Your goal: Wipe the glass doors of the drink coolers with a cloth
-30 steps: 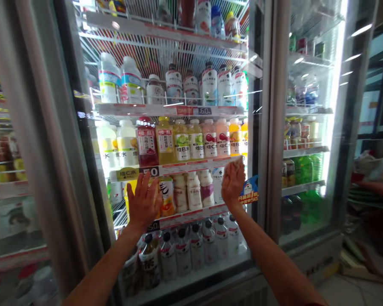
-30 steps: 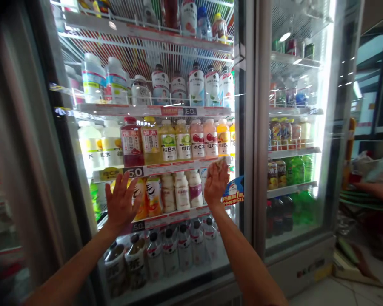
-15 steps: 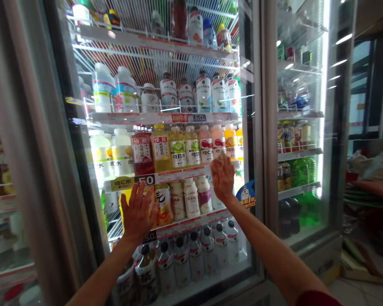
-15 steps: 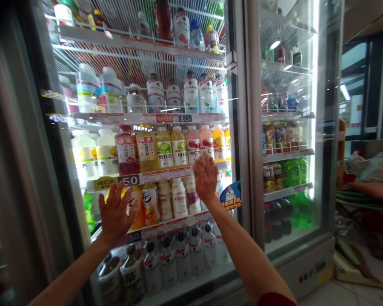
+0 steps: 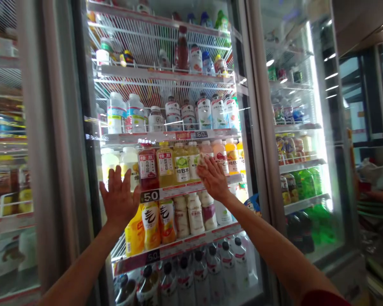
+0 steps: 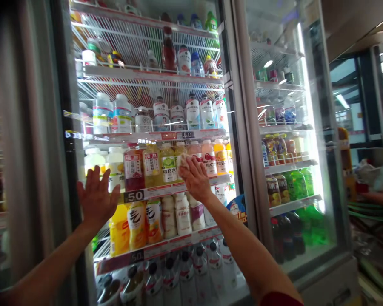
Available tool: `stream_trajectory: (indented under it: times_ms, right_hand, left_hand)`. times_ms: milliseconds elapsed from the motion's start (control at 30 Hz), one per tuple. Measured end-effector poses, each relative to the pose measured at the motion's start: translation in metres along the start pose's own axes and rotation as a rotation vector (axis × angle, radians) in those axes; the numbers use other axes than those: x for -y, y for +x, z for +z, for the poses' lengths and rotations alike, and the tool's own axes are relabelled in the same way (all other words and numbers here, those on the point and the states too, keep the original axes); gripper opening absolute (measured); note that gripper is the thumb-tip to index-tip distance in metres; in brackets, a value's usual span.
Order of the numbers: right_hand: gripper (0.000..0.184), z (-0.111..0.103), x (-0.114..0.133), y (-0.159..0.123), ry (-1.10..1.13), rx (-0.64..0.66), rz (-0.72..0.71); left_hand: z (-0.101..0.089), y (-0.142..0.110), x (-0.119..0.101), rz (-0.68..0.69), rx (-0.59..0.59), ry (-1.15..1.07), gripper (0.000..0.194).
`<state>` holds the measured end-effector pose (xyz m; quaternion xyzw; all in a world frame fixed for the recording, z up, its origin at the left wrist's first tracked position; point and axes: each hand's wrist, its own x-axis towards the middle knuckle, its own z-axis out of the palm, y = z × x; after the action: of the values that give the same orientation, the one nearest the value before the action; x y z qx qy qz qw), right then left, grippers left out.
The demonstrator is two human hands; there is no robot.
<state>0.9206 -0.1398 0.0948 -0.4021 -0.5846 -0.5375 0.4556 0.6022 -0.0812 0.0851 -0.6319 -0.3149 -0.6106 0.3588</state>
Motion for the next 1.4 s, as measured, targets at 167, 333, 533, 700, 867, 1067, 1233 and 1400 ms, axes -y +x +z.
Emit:
stream_trajectory:
  times_ms: [167,333,533,700,867,1067,1233,1400]
  right_hand:
    - [0.043,-0.013,-0.070,0.010,-0.103,-0.253,0.423]
    - [0.042,0.005,-0.028,0.043,-0.060,-0.293,0.371]
    - [0.039,0.003,0.005,0.038,-0.033,-0.014,-0.009]
    - [0.045,-0.006,-0.066,0.062,-0.090,-0.289,0.594]
    - [0.048,0.018,0.019,0.076,0.053,-0.066,0.301]
    - [0.046,0.011,0.073,0.037,0.427,-0.061,0.093]
    - [0.048,0.000,0.036,0.002,0.413,-0.109,0.083]
    - [0.031,0.006,0.033,-0.002,0.103,-0.211,0.198]
  left_hand:
    - [0.000,-0.001,0.000,0.024,-0.024,0.021,0.062]
    - [0.002,0.000,0.001,0.036,-0.043,0.039,0.064]
    - [-0.001,0.000,0.004,0.039,-0.033,0.018,0.062]
    - [-0.004,0.002,-0.001,0.045,-0.045,0.006,0.062]
    - [0.003,0.024,-0.054,0.185,-0.062,-0.257,0.058]
    - [0.039,0.062,-0.130,0.157,0.058,-0.533,0.046]
    - [0.063,0.062,-0.153,0.177,0.025,-0.302,0.044]
    - [0.058,0.060,-0.159,0.335,-0.038,-0.300,0.040]
